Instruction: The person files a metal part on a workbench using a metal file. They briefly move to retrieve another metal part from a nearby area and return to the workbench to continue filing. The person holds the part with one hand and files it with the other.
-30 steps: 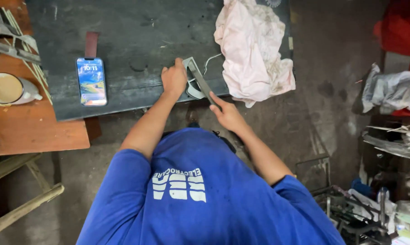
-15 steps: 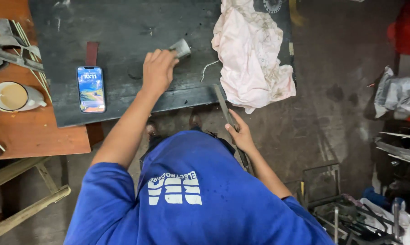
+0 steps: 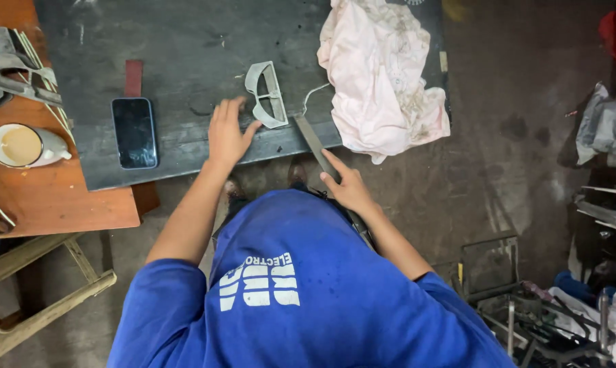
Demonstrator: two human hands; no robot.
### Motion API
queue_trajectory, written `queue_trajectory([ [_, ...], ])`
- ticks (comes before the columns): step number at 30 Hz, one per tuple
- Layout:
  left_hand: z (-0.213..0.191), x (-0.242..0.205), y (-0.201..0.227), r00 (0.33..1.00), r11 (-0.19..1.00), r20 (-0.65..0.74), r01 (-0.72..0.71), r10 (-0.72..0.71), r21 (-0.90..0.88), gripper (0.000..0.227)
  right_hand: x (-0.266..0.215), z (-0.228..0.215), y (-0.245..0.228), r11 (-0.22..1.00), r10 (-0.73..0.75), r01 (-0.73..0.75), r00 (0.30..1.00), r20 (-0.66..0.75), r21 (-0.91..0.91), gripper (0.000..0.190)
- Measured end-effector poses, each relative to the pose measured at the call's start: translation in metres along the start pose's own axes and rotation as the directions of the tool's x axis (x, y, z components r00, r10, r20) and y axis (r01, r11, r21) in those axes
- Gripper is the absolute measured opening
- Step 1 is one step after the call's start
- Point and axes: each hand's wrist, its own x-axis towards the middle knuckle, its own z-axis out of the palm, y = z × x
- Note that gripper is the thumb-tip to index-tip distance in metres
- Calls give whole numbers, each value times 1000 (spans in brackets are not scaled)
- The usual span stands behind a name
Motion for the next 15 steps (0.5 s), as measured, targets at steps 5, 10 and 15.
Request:
queue_trajectory([
  [5, -3, 45, 3, 975, 989, 186, 135, -123, -54, 111, 11, 0, -21, 997, -7, 13, 997, 82, -79, 55],
  [10, 27, 58, -9, 944, 981, 268, 182, -192, 64, 101, 40, 1, -30, 988, -88, 105, 986, 142, -115, 57],
  [15, 55, 22, -11, 893, 816, 278, 439, -353, -375, 88, 60, 3, -54, 942, 5, 61, 980, 197, -330, 49],
])
